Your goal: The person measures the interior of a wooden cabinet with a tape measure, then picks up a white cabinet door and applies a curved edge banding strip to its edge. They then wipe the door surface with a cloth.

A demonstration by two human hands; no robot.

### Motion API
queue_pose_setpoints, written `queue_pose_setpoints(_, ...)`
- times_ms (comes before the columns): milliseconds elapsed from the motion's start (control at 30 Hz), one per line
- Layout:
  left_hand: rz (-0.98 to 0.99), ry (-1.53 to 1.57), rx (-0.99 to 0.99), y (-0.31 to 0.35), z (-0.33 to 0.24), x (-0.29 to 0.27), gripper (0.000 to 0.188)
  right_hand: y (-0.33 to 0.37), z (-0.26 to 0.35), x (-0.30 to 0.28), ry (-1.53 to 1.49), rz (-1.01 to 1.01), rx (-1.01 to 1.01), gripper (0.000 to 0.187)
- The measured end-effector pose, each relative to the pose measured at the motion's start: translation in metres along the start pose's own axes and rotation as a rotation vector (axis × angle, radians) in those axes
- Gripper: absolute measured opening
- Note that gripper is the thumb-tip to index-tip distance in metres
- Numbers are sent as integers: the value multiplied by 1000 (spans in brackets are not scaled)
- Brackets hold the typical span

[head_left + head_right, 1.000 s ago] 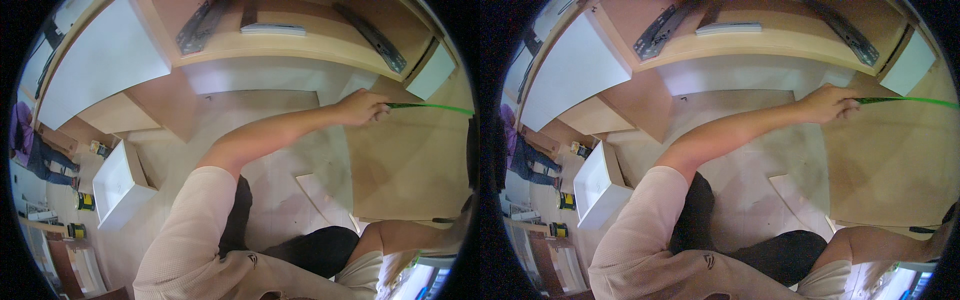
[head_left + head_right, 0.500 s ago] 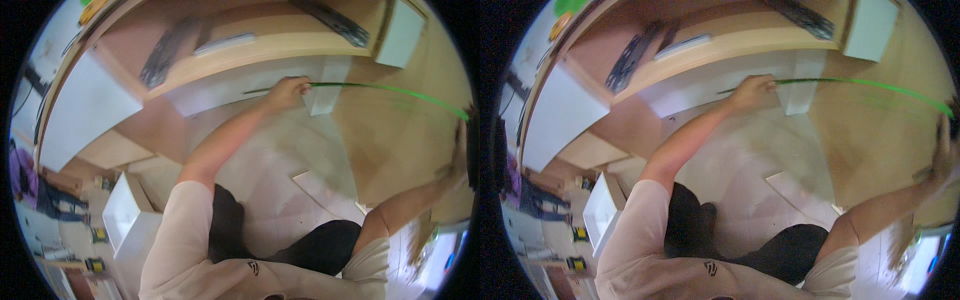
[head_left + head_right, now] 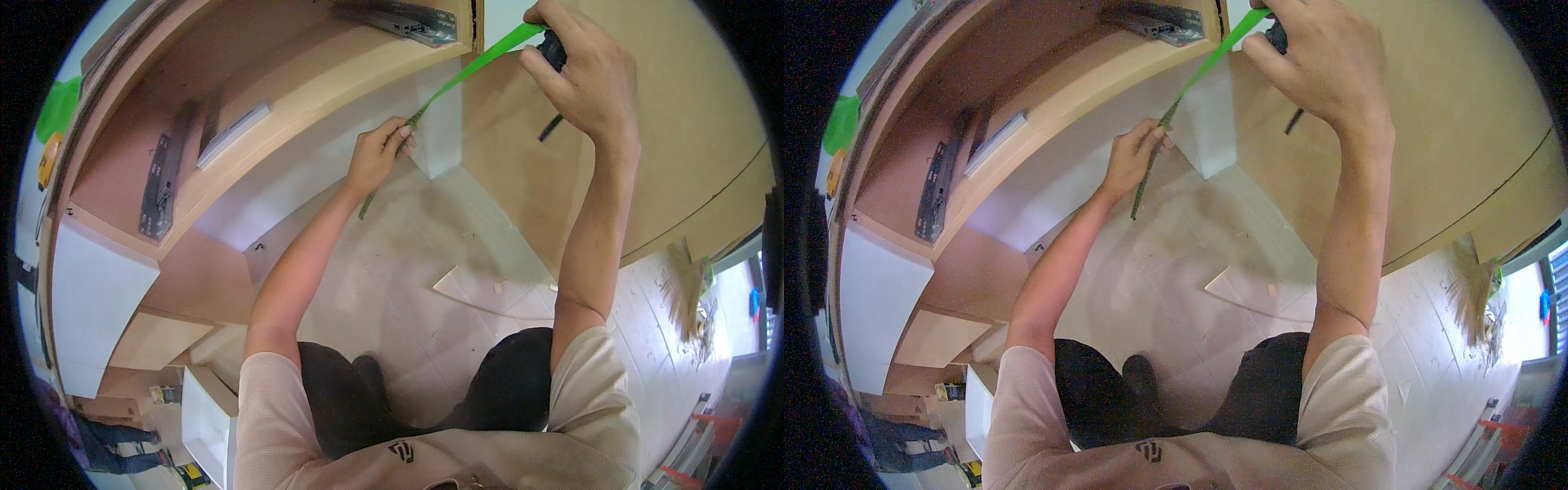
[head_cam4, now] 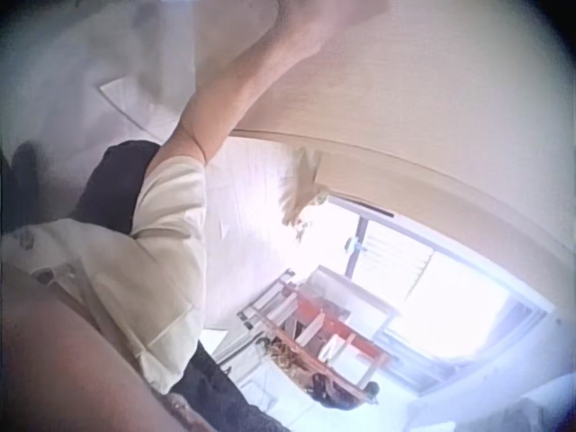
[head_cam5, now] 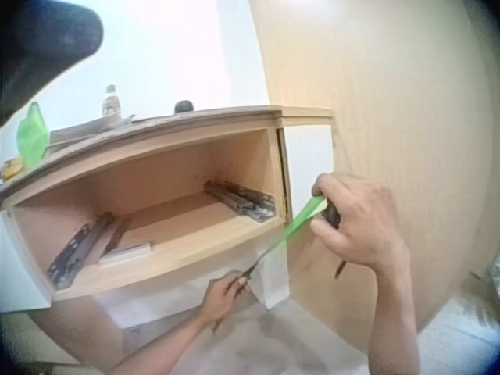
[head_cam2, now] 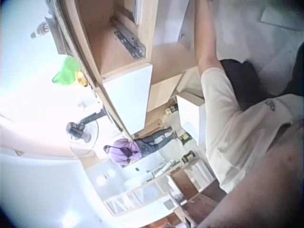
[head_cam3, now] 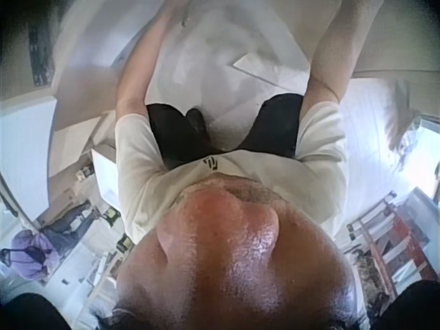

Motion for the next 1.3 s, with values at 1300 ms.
queue_pose_setpoints(1300, 553, -223, 1032, 36, -208, 142, 11, 323, 31, -130, 77, 404, 906, 47)
Point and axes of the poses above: each hand's wrist, its own y-axis away from the middle knuckle, its own x-axis out of the palm, z = x × y, the point moved 4 cm from there along -y, towards the middle knuckle, and after that the axes turned 15 degrees about -y, right-handed, at the moved point
